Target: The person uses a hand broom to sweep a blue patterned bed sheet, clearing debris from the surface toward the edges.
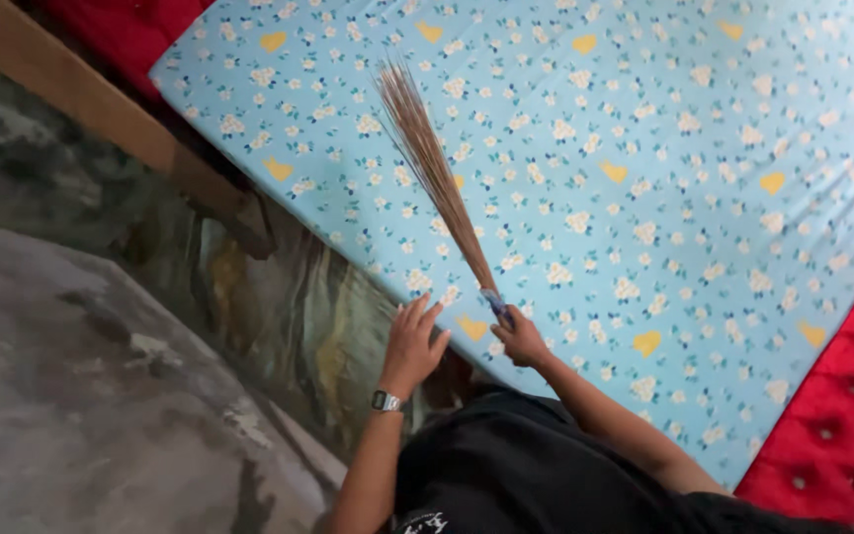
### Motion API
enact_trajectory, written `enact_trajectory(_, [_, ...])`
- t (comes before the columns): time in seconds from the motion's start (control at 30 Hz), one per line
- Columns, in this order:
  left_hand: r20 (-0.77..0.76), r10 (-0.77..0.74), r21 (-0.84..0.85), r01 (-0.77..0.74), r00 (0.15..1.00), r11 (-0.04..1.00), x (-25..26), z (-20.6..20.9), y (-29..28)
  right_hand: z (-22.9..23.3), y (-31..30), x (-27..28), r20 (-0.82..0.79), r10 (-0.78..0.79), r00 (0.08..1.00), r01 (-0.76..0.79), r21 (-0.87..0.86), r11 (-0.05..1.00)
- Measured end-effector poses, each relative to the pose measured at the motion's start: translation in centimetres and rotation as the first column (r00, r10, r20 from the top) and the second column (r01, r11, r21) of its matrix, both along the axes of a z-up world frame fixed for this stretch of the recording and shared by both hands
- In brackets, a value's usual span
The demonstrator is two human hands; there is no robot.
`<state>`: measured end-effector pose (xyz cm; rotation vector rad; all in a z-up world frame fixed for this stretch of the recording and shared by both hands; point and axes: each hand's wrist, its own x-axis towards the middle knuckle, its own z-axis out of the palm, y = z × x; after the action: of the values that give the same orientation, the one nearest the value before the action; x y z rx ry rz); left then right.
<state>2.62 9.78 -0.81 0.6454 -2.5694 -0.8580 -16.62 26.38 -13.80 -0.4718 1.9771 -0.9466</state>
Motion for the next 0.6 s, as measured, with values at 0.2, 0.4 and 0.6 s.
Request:
enact_trajectory(0.2, [0.014, -0.045, 0.025, 0.045, 0.999, 0.999, 1.9, -1.1, 0.8, 2.3, 1.1, 2.6, 0.034, -0.079, 0.996, 0.075, 0.106, 0.992])
enact_trajectory(0.4, [0.038, -0.062, 0.043, 0.060, 0.997, 0.997, 3.2, -1.9, 1.3, 0.1, 2.9, 3.3, 0.116, -0.160, 0.980, 0.159, 0.020, 0.987])
enact_trajectory(0.6, [0.030, -0.074, 0.009, 0.074, 0.997, 0.997, 3.0, -1.4, 1.4, 1.6, 3.1, 2.9, 0.047, -0.160, 0.986, 0.159, 0.015, 0.987])
